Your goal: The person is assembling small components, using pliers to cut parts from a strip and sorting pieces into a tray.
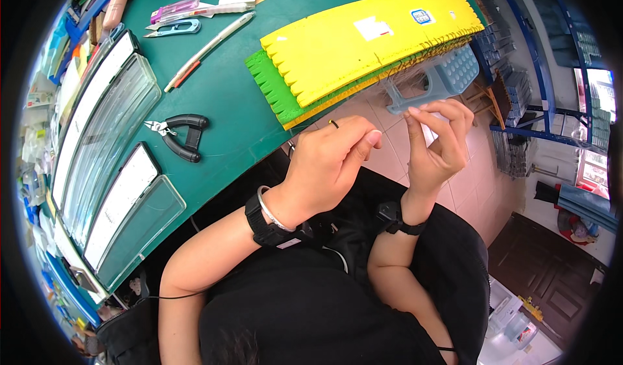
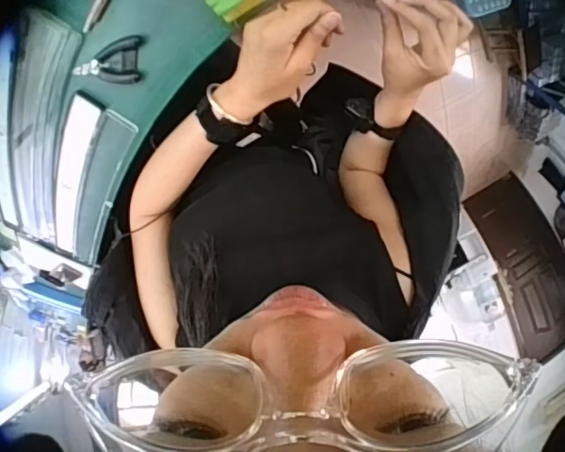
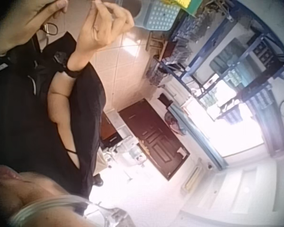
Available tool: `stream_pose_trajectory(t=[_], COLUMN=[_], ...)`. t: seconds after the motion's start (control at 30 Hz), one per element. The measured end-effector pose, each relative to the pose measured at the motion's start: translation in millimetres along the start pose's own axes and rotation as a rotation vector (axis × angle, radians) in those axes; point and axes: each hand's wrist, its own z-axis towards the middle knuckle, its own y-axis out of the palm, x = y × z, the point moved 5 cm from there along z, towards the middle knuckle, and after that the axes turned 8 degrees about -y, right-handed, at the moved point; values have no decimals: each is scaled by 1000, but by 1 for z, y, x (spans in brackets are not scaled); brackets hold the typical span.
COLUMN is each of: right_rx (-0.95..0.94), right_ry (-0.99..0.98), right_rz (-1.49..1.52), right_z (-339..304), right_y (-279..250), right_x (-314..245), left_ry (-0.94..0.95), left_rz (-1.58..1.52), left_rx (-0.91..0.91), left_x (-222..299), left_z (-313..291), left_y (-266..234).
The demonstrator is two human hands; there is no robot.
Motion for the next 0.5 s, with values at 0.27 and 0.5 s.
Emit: stream_pose_trajectory(t=[0.27,0.5], right_rx=[-21,-19], right_ry=[93,288], right_rz=[151,220], right_z=[-5,-12], right_y=[8,10], right_x=[7,19], left_ry=[24,85], left_rz=[55,132], left_rx=[-73,-109], left_x=[2,1], left_z=[-4,-7], left_y=[-3,-2])
